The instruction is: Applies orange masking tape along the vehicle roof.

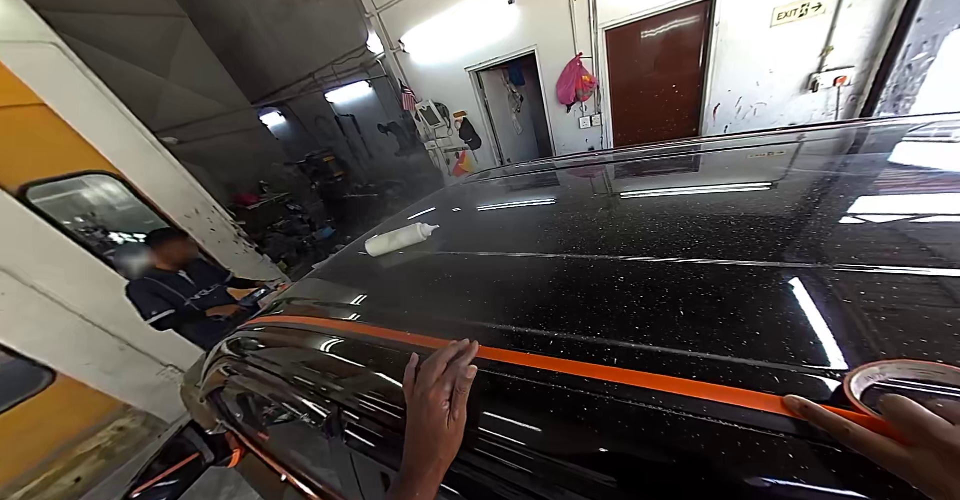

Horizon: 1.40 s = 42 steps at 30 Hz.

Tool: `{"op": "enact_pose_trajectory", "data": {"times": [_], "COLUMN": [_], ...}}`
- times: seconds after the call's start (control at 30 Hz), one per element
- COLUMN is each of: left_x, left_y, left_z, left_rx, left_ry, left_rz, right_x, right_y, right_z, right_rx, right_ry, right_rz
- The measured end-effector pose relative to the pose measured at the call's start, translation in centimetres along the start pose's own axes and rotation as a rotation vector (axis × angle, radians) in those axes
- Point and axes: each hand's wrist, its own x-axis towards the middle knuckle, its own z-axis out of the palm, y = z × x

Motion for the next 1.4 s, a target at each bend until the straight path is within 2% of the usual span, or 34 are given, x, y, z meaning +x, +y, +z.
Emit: {"op": "enact_pose_trajectory", "data": {"times": [0.27,0.53,1.07,1.17,1.4], "left_x": [-0.7,-0.5,-0.1,0.2,-0.9], "left_y": [5.9,5.8,6.8,11.0,26.1], "left_z": [1.5,1.3,1.6,1.7,5.1], "left_rx": [-0.027,-0.036,-0.055,-0.07,-0.107], "left_ry": [-0.04,-0.108,-0.164,-0.223,-0.249], "left_rz": [0.153,0.189,0.24,0.294,0.438], "right_x": [0.0,-0.1,0.0,0.1,0.2], "right_y": [-0.2,0.1,-0.5,-0.4,-0.4], "right_z": [-0.5,1.7,1.1,1.4,1.8], "right_rx": [-0.1,-0.24,-0.208,-0.211,-0.195], "right_ry": [0.032,0.244,0.194,0.226,0.312], "right_rz": [-0.008,-0.04,-0.014,-0.025,-0.028]}}
